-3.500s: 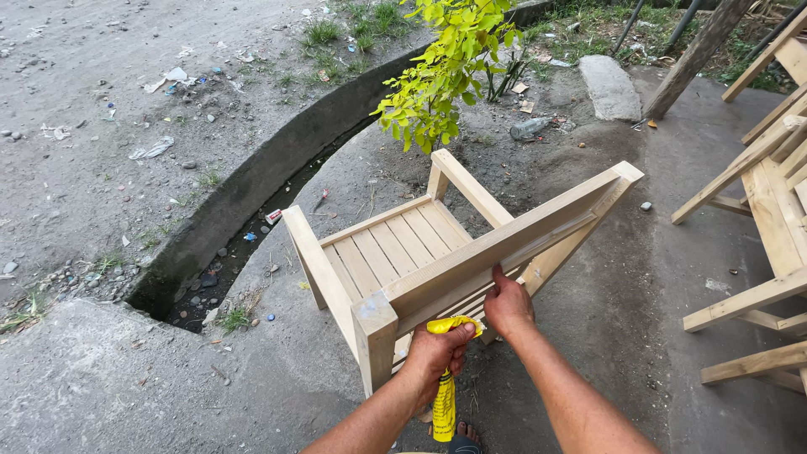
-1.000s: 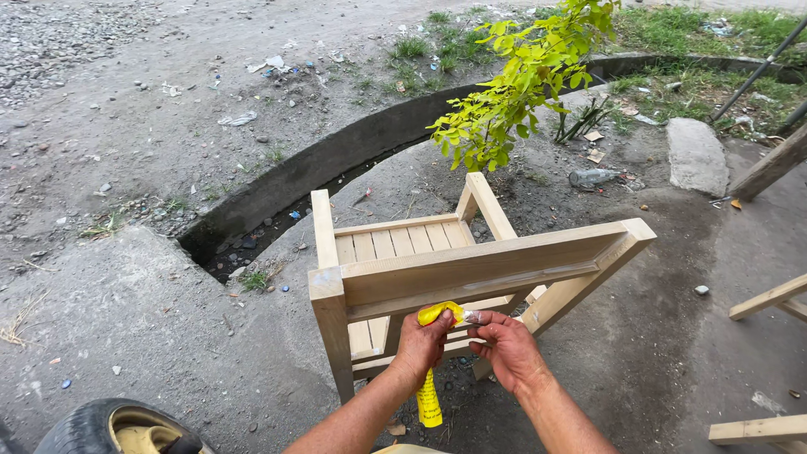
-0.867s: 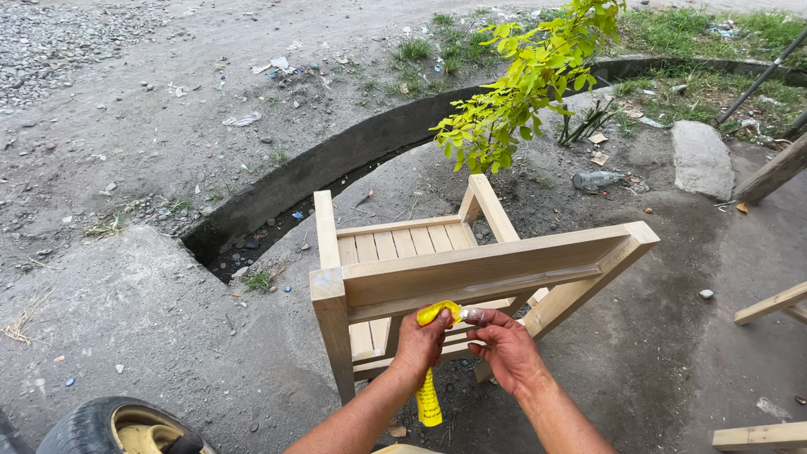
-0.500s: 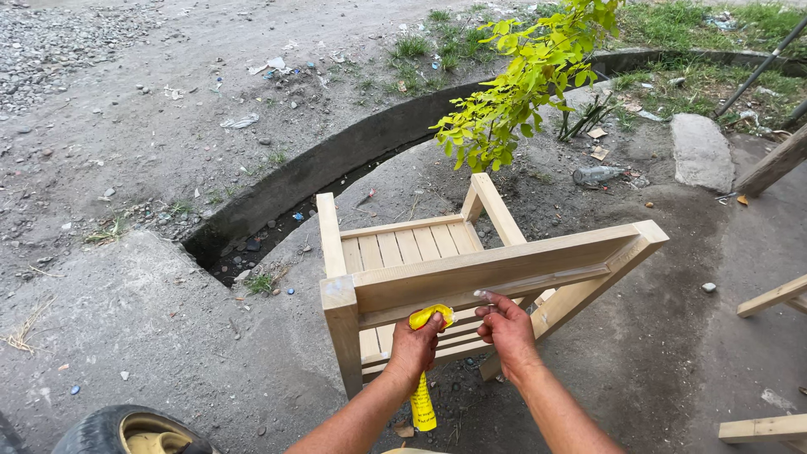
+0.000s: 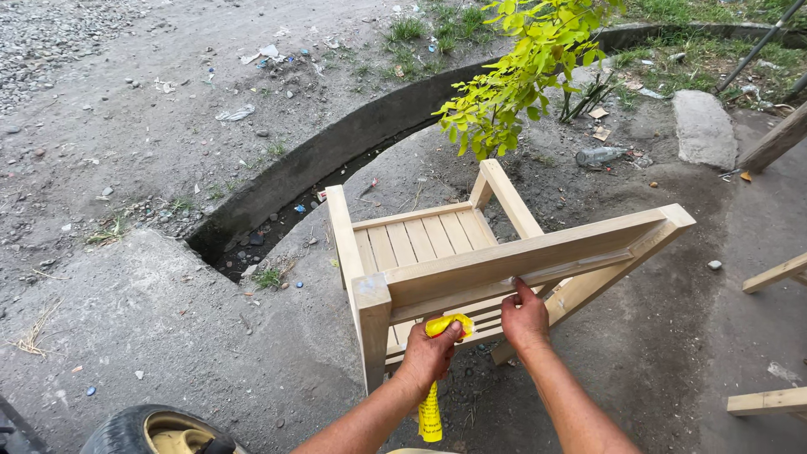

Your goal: The person applies wood filler to the joints and edges of a wooden chair using a yellow tube and their fingers. They smooth the filler along the armrest, seat frame, and backrest joints, working methodically around the chair.

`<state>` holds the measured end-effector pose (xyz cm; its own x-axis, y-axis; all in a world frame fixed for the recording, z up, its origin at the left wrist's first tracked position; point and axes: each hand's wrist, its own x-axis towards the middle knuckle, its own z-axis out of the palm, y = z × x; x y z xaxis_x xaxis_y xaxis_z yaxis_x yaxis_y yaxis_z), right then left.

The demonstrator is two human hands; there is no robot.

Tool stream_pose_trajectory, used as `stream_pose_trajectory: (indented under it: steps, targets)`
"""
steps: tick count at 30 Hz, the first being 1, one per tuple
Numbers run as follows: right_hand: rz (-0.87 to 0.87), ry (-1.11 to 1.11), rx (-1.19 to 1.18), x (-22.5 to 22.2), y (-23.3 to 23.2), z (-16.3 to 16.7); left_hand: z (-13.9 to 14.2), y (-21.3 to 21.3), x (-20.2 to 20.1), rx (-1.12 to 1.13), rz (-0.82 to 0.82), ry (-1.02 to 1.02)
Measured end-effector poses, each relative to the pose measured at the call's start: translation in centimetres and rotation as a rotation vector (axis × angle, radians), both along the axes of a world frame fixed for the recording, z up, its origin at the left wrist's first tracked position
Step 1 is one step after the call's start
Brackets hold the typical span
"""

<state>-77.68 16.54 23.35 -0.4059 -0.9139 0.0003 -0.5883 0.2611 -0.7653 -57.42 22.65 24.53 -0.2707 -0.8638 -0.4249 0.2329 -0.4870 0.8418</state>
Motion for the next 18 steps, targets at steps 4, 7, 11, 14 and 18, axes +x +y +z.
stream_pose_trajectory:
  steps: [4, 7, 11, 14, 18]
  targets:
    - [-0.012, 0.103, 0.120, 0.8, -0.1, 0.4, 0.7, 0.3, 1.5, 0.034, -0.043, -0.053]
    - [-0.016, 0.127, 0.136, 1.6, -0.1, 0.6, 0.8, 0.6, 2.4, 0.042, -0.061, -0.067]
    - [-0.022, 0.140, 0.089, 3.1, 0.3, 0.2, 0.7, 0.9, 3.7, 0.011, -0.092, -0.047]
    - [-0.021, 0.200, 0.059, 4.5, 0.8, -0.4, 0.4, 1.1, 4.6, 0.017, -0.105, -0.018]
    - [-0.008, 0.189, 0.096, 6.1, 1.0, -0.5, 0.1, 1.2, 5.9, 0.014, -0.118, 0.024]
